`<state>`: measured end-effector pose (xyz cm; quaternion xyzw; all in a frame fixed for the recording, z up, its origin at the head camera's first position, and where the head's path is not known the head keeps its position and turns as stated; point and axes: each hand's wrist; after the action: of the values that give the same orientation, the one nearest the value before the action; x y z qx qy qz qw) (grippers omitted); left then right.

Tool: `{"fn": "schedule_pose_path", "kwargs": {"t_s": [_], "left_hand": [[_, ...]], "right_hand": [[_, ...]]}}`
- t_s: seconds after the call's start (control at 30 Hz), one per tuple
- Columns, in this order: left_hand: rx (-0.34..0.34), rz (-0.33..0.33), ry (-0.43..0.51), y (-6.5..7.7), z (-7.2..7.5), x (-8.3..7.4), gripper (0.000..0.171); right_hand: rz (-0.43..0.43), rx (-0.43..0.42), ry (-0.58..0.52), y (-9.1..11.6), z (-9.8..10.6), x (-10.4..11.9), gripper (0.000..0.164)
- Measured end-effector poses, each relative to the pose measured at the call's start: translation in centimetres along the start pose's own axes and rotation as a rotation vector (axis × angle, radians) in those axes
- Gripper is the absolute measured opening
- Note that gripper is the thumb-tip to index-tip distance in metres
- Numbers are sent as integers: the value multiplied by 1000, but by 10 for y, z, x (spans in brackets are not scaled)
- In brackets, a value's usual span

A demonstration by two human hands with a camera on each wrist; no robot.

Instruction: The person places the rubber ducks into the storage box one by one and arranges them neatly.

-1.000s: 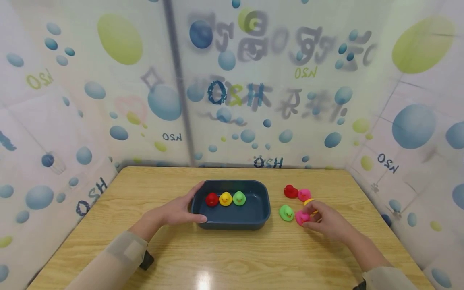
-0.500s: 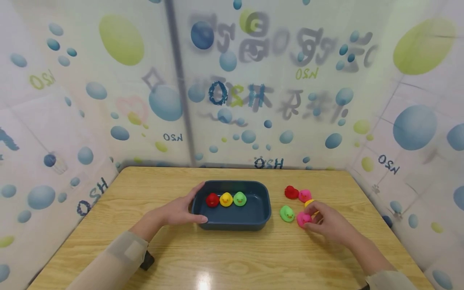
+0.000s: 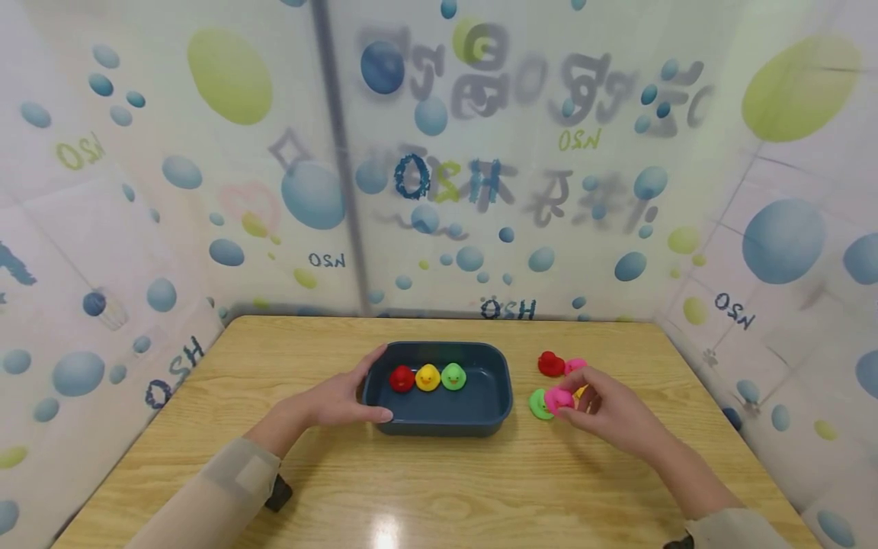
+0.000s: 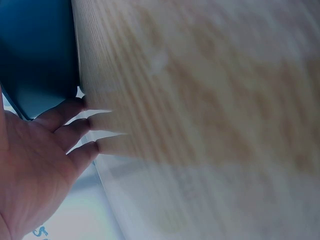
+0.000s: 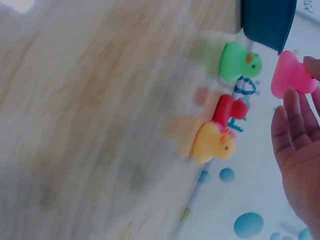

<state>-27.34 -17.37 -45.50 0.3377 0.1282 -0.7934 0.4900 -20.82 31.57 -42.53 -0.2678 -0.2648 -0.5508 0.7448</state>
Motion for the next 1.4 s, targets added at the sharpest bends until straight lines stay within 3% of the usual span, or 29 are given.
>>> {"fn": "schedule_pose_path", "kwargs": {"t_s": [0.17, 0.3, 0.87, 1.07, 1.4], "left_hand": [[-1, -6, -3, -1, 0, 0, 123], [3, -4, -3, -2, -1, -1, 122], [2, -15, 2, -3, 1, -1, 123], [-1, -16, 2, -3, 0, 2, 124], [-6, -14, 10, -1, -1, 2, 124]], "right_hand": [[93, -36, -21, -6, -5, 14, 30], [116, -37, -8, -15, -10, 22, 30], [64, -29, 29, -60, -33, 52, 33], [106, -53, 68, -80, -49, 52, 32], [42, -55, 98, -104, -74, 46, 32]]}}
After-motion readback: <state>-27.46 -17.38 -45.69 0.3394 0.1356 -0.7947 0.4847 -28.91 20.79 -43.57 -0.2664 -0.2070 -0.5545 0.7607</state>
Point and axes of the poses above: each hand's wrist, its own y-axis away from the middle knuckle, its own z-axis out of the back of the hand, x = y × z, and after that the axes turned 7 degrees about -z, right-handed
